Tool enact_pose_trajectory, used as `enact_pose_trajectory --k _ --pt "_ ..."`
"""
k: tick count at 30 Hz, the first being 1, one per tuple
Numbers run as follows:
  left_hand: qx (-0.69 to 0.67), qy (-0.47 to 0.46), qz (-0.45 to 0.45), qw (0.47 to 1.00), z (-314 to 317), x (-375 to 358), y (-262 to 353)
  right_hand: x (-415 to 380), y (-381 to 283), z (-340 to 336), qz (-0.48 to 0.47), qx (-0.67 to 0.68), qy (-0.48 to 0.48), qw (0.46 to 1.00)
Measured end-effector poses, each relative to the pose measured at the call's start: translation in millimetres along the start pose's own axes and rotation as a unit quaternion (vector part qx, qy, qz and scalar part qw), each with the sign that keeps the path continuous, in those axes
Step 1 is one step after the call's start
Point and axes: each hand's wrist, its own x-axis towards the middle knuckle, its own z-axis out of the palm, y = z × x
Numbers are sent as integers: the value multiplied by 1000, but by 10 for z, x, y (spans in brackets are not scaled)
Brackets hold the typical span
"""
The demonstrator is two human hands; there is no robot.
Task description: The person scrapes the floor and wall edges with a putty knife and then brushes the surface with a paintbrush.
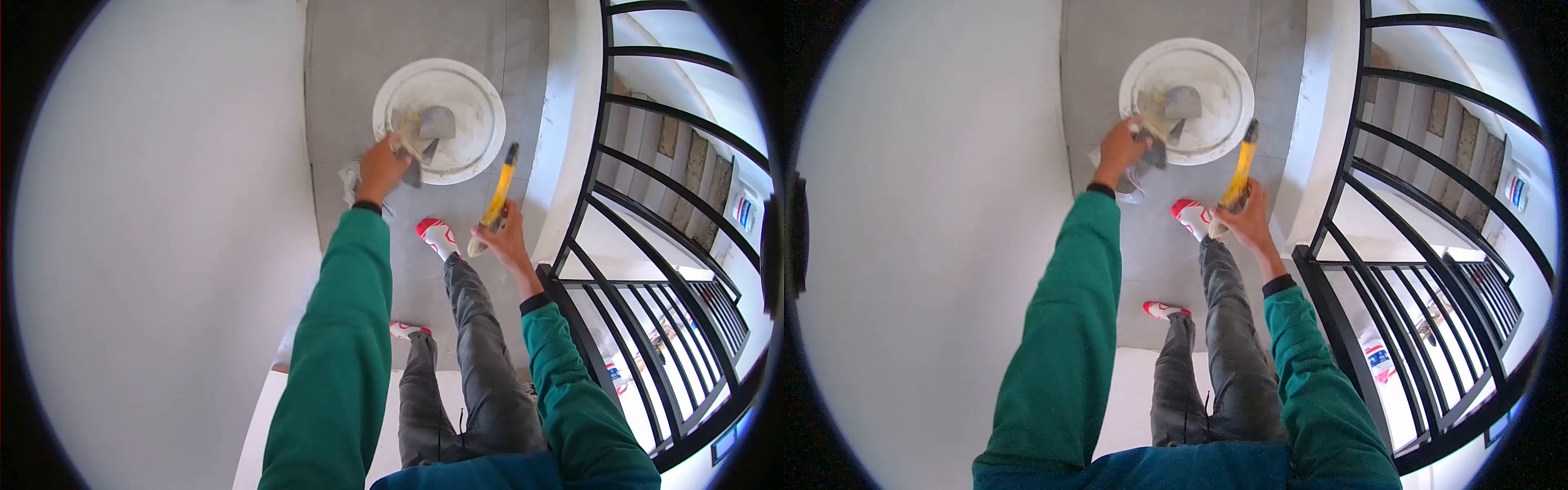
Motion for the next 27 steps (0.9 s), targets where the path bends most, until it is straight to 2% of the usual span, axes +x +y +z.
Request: enact_pose_trajectory --k 2,4,5,6,7,8,10,11,12,13,14,15,16,17,18,19,20,22,24,25,26,27 --pt "-41 -25 -1 999 -90 -487 -90 -267 27 -23 -31 20 0 999" --pt "-141 -1 12 990 19 -954 -424 -455 -88 -75 -60 32 1 998" --pt "-179 -22 -1 984 18 -1242 -553 -553 -163 -138 -36 97 -73 992" --pt "-222 -86 -77 968 -68 -1538 -669 -670 -291 -201 -13 161 -147 976" --pt "-223 -55 -90 969 -131 -1920 -704 -821 -413 -254 -10 103 -145 984" --pt "-267 -105 -159 945 -196 -2263 -818 -995 -545 -282 -8 46 -141 989" --pt "-258 -78 -169 948 -189 -3023 -1082 -1349 -657 -291 -62 69 -134 987" --pt "-186 -65 -142 970 -107 -3419 -1316 -1497 -679 -282 -90 73 -125 985" --pt "-287 -116 -225 924 -405 -3849 -1002 -1642 -686 -275 -143 0 -152 978" --pt "-331 -50 -209 919 -431 -4367 -1066 -1835 -799 -275 -192 -73 -181 962" --pt "-308 -33 -158 938 -323 -4840 -1223 -2026 -873 -284 -220 -74 -171 958" --pt "-284 -11 -111 952 -277 -5166 -1327 -2215 -960 -281 -265 -170 -217 924" --pt "-290 16 -103 951 -383 -5469 -1268 -2429 -1063 -272 -303 -267 -263 876" --pt "-398 33 -183 898 -377 -5953 -1186 -2621 -1069 -226 -329 -280 -269 861" --pt "-508 54 -258 820 -289 -6462 -1120 -2756 -1004 -128 -417 -270 -289 818" --pt "-534 95 -261 798 -180 -6882 -1164 -2929 -1012 -5 -505 -257 -318 760" --pt "-575 110 -263 767 -104 -7174 -1254 -3145 -1096 102 -539 -277 -347 716" --pt "-649 183 -262 690 98 -7847 -1347 -3723 -1195 309 -502 -274 -309 760" --pt "-670 252 -217 663 382 -8508 -1425 -4296 -1199 518 -488 -367 -313 727" --pt "-683 285 -212 638 575 -8878 -1393 -4446 -1071 660 -515 -378 -325 697" --pt "-691 341 -207 602 699 -9193 -1338 -4440 -913 857 -599 -458 -363 548" --pt "-702 368 -220 568 605 -9032 -1489 -4134 -957 1151 -637 -526 -400 396"
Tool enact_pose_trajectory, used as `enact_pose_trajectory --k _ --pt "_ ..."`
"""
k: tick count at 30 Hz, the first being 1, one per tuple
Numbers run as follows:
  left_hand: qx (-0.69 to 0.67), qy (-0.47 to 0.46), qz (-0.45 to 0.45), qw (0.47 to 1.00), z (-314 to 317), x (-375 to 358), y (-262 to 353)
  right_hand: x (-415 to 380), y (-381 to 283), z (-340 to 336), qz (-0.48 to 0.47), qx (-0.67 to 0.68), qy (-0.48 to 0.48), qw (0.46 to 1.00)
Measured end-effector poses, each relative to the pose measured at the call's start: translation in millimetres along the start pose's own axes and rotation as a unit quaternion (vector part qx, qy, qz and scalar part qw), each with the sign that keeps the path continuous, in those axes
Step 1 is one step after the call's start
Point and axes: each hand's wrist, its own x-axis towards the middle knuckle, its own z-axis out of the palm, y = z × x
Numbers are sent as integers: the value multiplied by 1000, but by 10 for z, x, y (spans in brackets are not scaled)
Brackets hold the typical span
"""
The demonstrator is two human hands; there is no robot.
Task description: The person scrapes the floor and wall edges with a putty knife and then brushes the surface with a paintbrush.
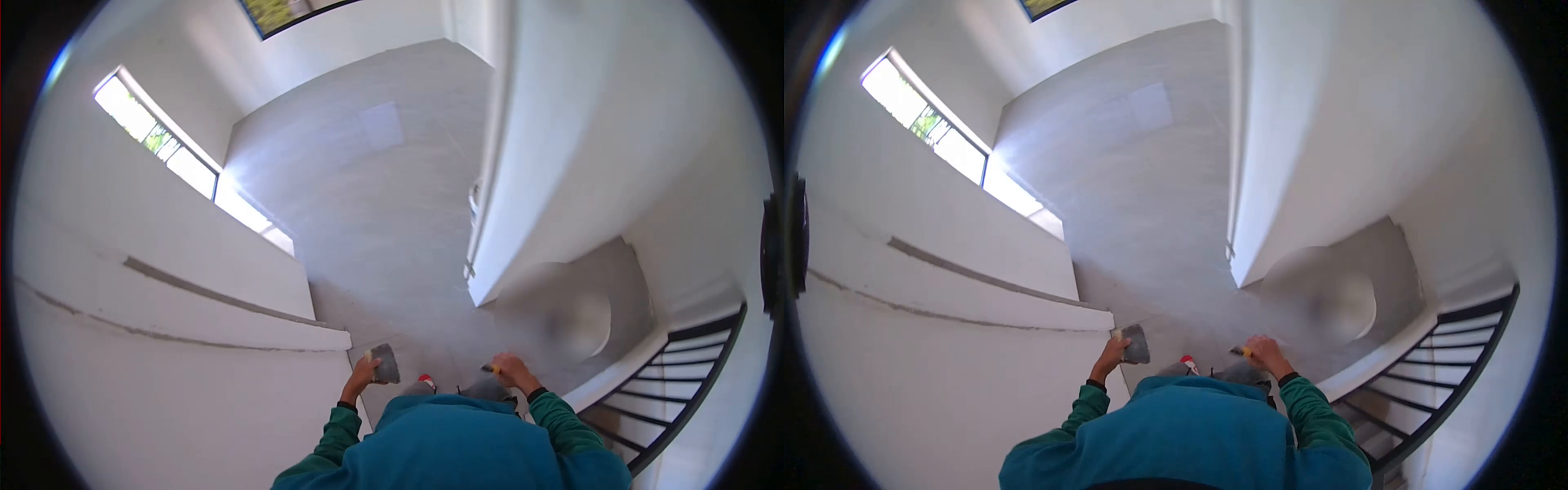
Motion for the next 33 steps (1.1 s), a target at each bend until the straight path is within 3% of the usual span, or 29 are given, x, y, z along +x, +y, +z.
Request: enact_pose_trajectory --k 3,6,7,9,11,15,19,22,24,25,27,30,33 --pt "-166 19 34 985 -472 132 -84 412 -330 -373 32 66 -16 997" --pt "-309 -16 75 948 -710 295 -94 781 -629 -629 98 21 -78 992" --pt "-321 -1 74 944 -732 176 -135 760 -790 -674 84 15 -90 992" --pt "-347 -18 89 934 -747 460 112 1144 -818 -803 147 99 -140 974" --pt "-381 -84 140 910 -727 704 518 1586 -867 -1029 115 67 -156 979" --pt "-432 -62 180 881 -752 1182 1126 2667 -534 -1101 43 23 -125 991" --pt "-393 34 113 912 -1069 1629 1683 3601 -276 -2000 23 26 -150 988" --pt "-337 93 80 934 -1465 1840 2157 4370 -37 -2413 -14 20 -243 970" --pt "-206 164 121 957 -1728 2062 2156 4750 68 -2620 -70 4 -303 951" --pt "-225 172 121 952 -1855 2158 2176 4948 94 -2731 -79 2 -321 944" --pt "6 237 109 965 -2088 2401 2296 5389 200 -2803 -91 -3 -349 933" --pt "77 275 94 954 -2248 2907 2674 6167 472 -2952 -86 -1 -380 921" --pt "46 249 75 964 -2490 3725 3060 7038 761 -3188 -75 -12 -379 922"
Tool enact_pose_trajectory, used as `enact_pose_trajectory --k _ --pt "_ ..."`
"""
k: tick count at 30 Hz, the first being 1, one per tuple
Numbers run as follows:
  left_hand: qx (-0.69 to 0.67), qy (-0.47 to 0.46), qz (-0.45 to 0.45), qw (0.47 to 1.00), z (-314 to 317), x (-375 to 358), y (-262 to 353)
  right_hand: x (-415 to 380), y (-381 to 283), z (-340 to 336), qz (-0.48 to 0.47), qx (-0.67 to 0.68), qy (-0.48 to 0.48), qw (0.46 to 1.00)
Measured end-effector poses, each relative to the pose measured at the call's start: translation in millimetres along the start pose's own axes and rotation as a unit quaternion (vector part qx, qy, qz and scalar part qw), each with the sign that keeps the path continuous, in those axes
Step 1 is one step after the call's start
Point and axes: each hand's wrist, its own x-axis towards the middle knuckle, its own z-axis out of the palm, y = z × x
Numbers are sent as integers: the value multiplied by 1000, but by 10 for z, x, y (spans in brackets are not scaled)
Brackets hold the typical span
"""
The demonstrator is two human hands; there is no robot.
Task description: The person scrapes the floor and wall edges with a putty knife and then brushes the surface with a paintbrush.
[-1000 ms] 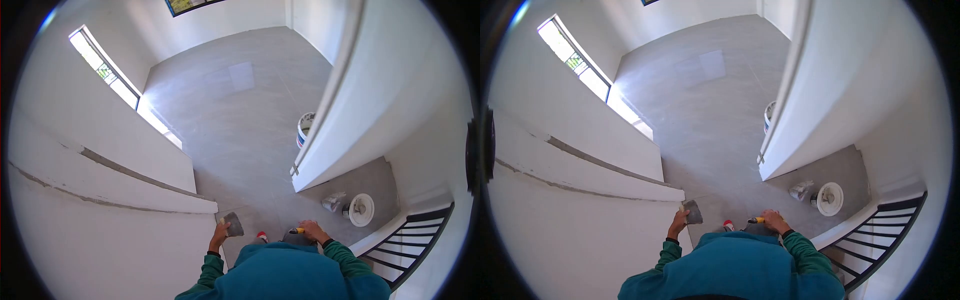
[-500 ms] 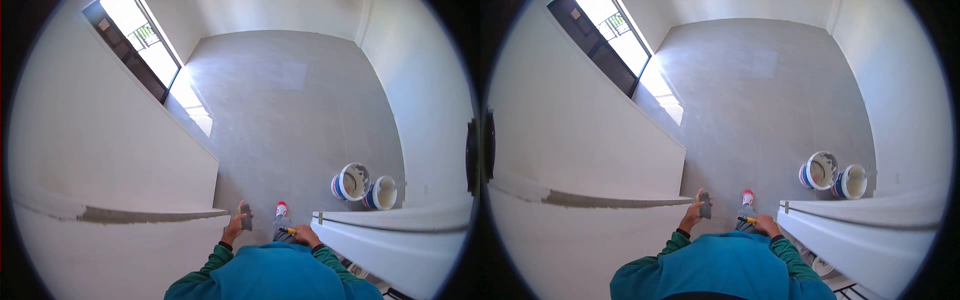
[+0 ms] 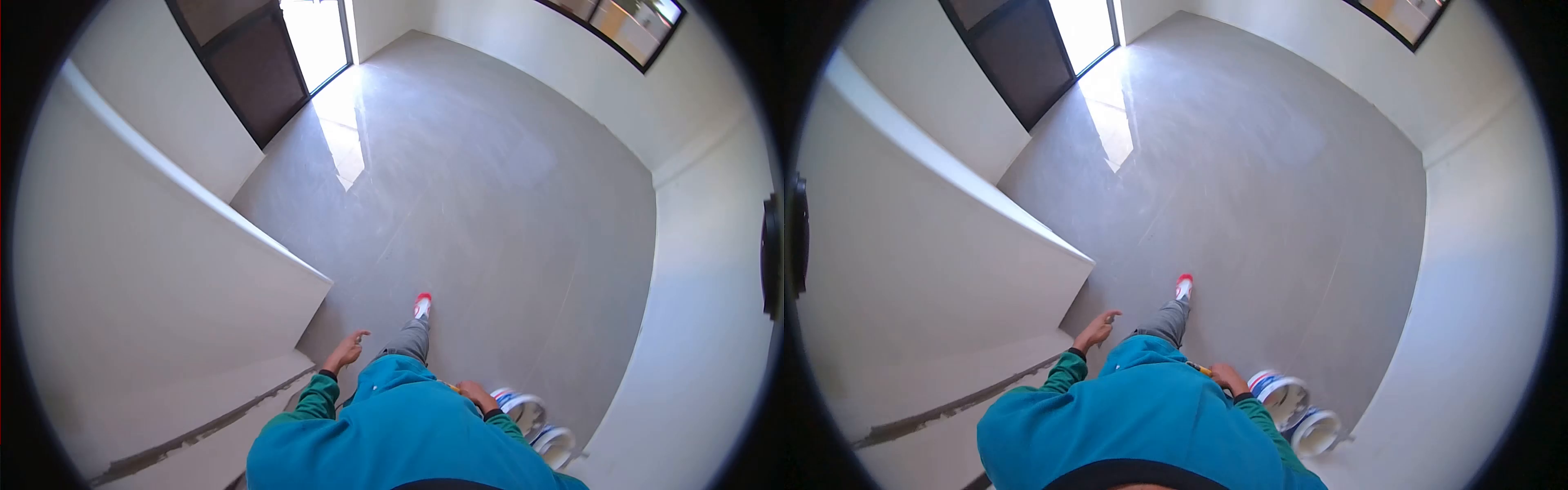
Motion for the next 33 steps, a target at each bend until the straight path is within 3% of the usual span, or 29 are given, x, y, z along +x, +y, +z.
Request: enact_pose_trajectory --k 2,4,5,8,11,12,16,18,19,22,24,28,30,33 --pt "-5 -26 -29 999 10 695 148 176 167 -664 -3 -9 -1 1000" --pt "101 -161 -51 980 51 1430 392 172 161 -1603 35 -81 42 995" --pt "99 -169 -56 979 37 1690 660 196 188 -2035 45 -55 65 995" --pt "217 -286 -203 911 -176 2333 1604 282 184 -3251 43 4 122 992" --pt "265 -332 -183 887 -221 2852 1771 466 43 -4001 44 3 153 987" --pt "264 -319 -214 885 -243 3106 1826 686 82 -4202 8 -31 153 988" --pt "224 -329 -202 895 -441 3945 2095 1432 201 -5156 -39 -13 162 986" --pt "175 -236 -167 941 -650 4501 2263 1841 142 -6129 -66 25 169 983" --pt "180 -231 -166 942 -770 4823 2399 2042 125 -6608 -71 26 173 982" --pt "180 -132 -201 954 -974 5466 2991 2544 296 -7592 -90 -110 41 989" --pt "185 -102 -194 958 -971 5584 3372 2755 492 -7585 -106 -144 6 984" --pt "167 -53 -221 959 -1151 6586 3951 3524 447 -8424 -113 -165 -96 975" --pt "166 -30 -229 959 -1319 7217 4149 3827 472 -8895 -96 -169 -84 977" --pt "135 -33 -159 977 -1614 8186 4484 4098 447 -9744 -79 -153 -33 984"
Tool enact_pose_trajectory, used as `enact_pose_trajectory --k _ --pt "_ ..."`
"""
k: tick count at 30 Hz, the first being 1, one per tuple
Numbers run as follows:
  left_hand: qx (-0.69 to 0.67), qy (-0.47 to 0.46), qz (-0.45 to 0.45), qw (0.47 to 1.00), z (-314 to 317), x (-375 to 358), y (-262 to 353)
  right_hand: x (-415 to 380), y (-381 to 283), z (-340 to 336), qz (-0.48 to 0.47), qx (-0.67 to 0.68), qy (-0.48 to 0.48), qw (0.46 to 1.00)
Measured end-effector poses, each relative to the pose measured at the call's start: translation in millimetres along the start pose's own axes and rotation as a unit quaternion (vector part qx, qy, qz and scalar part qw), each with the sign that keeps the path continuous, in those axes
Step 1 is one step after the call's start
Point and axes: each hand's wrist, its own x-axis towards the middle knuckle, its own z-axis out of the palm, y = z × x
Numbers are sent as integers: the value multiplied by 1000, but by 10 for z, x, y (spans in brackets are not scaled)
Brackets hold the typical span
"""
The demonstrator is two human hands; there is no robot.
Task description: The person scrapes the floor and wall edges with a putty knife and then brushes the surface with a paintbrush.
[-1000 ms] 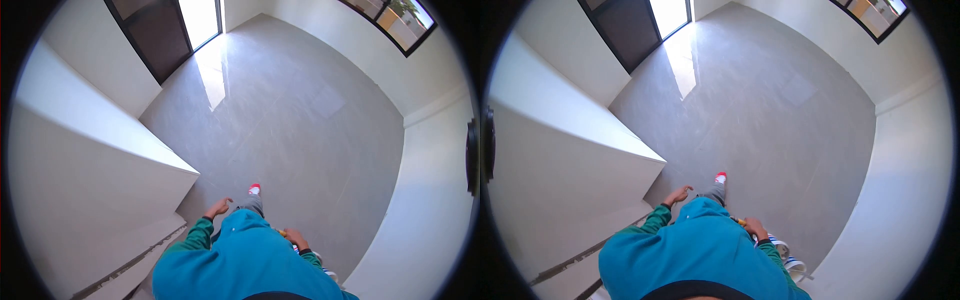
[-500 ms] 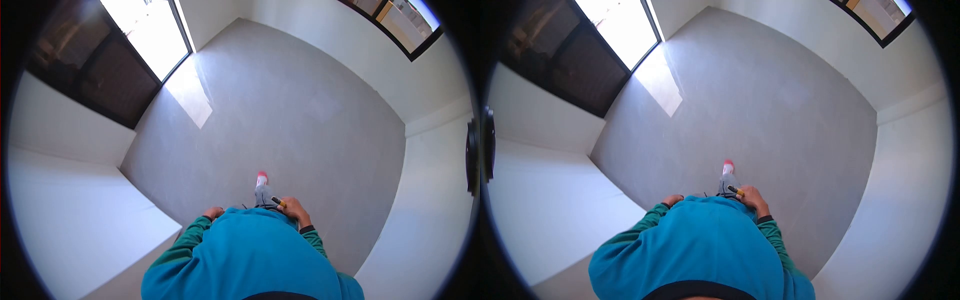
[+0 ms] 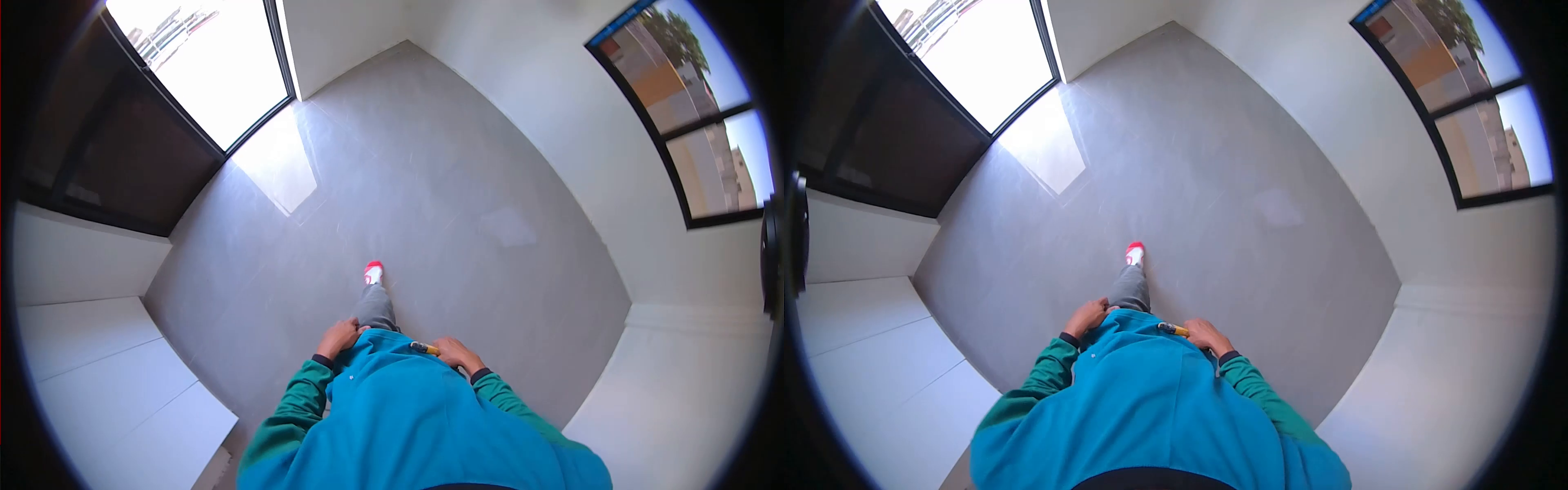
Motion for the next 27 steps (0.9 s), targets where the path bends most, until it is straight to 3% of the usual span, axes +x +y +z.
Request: enact_pose_trajectory --k 6,7,9,12,13,16,18,23,27 --pt "152 -136 49 978 -1022 1192 700 194 453 -2062 -40 46 164 984" --pt "165 -166 89 968 -1144 1374 768 245 508 -2398 -46 58 208 975" --pt "176 -193 173 949 -1368 1758 843 575 739 -2787 -85 47 229 969" --pt "141 -221 131 956 -1591 2215 1132 904 997 -3358 -161 86 204 962" --pt "112 -120 43 986 -1922 1993 1710 1028 1157 -3644 -190 66 213 956" --pt "109 -8 -36 993 -2408 2129 2583 1449 1519 -4810 -244 24 222 944" --pt "60 3 -68 996 -2838 2269 3059 1683 1698 -5516 -236 19 162 958" --pt "9 82 -24 996 -3206 3009 3640 2583 2023 -6435 -290 -12 54 955" --pt "-65 68 49 994 -3779 3675 4119 3056 2188 -7003 -204 -61 26 977"
